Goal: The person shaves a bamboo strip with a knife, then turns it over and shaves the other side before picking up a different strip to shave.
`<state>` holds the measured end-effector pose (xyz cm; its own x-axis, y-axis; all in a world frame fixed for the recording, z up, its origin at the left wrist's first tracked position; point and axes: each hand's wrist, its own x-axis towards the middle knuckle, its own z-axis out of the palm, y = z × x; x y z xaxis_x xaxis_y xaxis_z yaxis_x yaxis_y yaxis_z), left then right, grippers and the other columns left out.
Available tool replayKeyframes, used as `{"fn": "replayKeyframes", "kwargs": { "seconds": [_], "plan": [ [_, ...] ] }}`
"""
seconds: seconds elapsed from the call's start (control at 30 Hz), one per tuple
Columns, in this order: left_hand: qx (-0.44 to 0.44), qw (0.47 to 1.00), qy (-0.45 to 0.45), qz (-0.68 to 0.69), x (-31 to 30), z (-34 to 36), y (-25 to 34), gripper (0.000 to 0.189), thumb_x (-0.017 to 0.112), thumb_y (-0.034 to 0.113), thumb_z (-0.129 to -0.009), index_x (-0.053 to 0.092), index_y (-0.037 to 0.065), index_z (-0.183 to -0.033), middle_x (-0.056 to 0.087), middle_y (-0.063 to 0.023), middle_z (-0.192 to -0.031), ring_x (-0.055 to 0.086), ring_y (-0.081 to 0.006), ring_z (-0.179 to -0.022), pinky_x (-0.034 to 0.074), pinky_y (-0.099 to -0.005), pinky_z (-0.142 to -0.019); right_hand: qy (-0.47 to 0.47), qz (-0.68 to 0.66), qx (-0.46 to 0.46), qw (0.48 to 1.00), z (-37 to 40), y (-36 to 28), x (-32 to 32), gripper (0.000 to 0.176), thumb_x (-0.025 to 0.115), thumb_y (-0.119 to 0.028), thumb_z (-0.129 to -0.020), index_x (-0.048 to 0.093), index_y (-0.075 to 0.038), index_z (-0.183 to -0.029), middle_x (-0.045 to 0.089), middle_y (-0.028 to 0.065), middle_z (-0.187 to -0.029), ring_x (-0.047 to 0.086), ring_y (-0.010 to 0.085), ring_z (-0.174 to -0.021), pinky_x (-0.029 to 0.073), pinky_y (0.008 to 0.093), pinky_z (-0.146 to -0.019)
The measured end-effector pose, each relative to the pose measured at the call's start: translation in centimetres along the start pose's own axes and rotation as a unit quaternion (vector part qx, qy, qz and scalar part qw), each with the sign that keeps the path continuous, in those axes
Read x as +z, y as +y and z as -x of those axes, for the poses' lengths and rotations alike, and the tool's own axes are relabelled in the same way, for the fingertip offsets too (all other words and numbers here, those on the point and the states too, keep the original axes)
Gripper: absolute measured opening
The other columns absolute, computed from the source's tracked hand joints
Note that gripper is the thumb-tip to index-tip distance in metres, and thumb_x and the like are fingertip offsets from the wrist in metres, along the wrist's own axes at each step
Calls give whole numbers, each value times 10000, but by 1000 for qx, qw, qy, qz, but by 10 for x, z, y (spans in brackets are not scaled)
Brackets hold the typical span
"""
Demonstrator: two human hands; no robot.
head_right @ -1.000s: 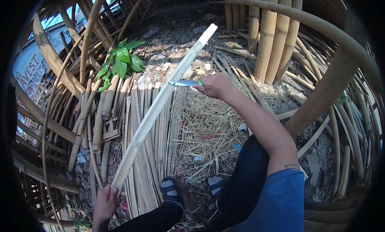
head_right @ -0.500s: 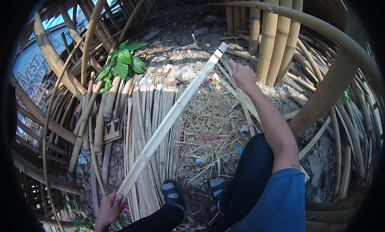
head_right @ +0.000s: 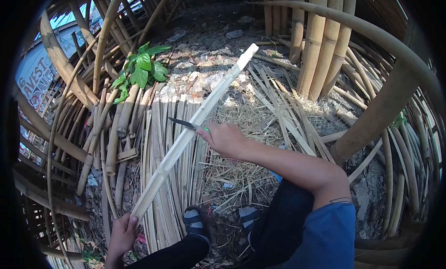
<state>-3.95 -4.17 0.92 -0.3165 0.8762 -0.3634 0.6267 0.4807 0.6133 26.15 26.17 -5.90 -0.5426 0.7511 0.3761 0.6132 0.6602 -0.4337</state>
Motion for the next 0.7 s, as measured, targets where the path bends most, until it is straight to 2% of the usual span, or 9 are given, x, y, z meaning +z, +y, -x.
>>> {"fn": "replayKeyframes", "kwargs": {
  "seconds": [0.07, 0.13, 0.2, 0.27, 0.3, 0.37, 0.57, 0.67, 0.7],
  "plan": [
    [29, 999, 15, -11, -2, 1, -4, 356, 495, 226, -1055, 539, -29, -810, 459, 10, -572, 446, -67, -480, 373, -270, -439, 21, 28, -3, 999, -2, 6, 2, 608, 372, -489, -1047, 619, 8, -799, 639, 238, -653, 659, 425, -611, 534, 535, -626],
    [15, 1000, 16, 14, -1, 5, 5, 365, 493, 230, -1056, 532, -27, -800, 451, 12, -569, 441, -66, -479, 369, -270, -436, 9, 75, 40, 996, -15, 24, -8, 541, 392, -447, -1050, 609, -6, -823, 635, 209, -641, 646, 421, -597, 527, 516, -591],
    [4, 999, 18, 39, 1, 7, 13, 373, 492, 234, -1058, 525, -25, -791, 444, 14, -565, 436, -65, -479, 365, -271, -433, 29, 68, 32, 997, -13, 33, -5, 581, 356, -472, -1054, 621, -10, -821, 639, 213, -654, 656, 416, -631, 529, 520, -614],
    [4, 999, 36, -6, 0, 10, 15, 374, 492, 230, -1059, 520, -22, -784, 430, 17, -557, 427, -61, -479, 356, -268, -432, 7, 65, 111, 992, -19, 46, -3, 660, 316, -522, -1050, 664, -14, -812, 666, 212, -701, 680, 412, -693, 549, 511, -643],
    [4, 999, 36, -9, -1, 11, 13, 374, 492, 230, -1059, 520, -22, -784, 430, 17, -557, 427, -61, -479, 356, -268, -432, -2, 74, 115, 991, -25, 59, -11, 689, 298, -550, -1044, 671, -20, -808, 677, 214, -745, 686, 402, -734, 550, 507, -675],
    [1, 998, 35, 49, 1, 9, 7, 362, 491, 214, -1059, 522, -22, -786, 430, 19, -552, 427, -58, -479, 348, -265, -430, -1, 96, 109, 989, -23, 67, -7, 690, 303, -557, -1041, 671, -22, -808, 676, 211, -734, 685, 400, -722, 549, 511, -672],
    [-1, 998, 19, 65, 4, 2, 1, 341, 492, 201, -1058, 532, -25, -806, 443, 13, -567, 425, -58, -480, 348, -260, -433, 20, 129, 66, 989, -21, 69, -16, 681, 303, -549, -1042, 661, -15, -818, 671, 212, -716, 679, 403, -688, 549, 514, -668],
    [5, 999, 22, 47, 4, 1, 4, 334, 490, 202, -1058, 539, -27, -819, 444, 14, -576, 424, -57, -482, 348, -258, -435, 41, 54, 126, 990, -15, 45, 4, 647, 319, -533, -1044, 656, -19, -842, 670, 196, -696, 674, 400, -650, 545, 524, -637],
    [5, 999, 23, 46, 4, 0, 2, 334, 490, 202, -1058, 539, -27, -819, 444, 14, -576, 424, -57, -482, 348, -258, -435, 46, 40, 63, 996, -12, 34, 10, 640, 322, -528, -1045, 653, -16, -851, 665, 195, -678, 670, 402, -637, 542, 527, -625]
  ]
}}
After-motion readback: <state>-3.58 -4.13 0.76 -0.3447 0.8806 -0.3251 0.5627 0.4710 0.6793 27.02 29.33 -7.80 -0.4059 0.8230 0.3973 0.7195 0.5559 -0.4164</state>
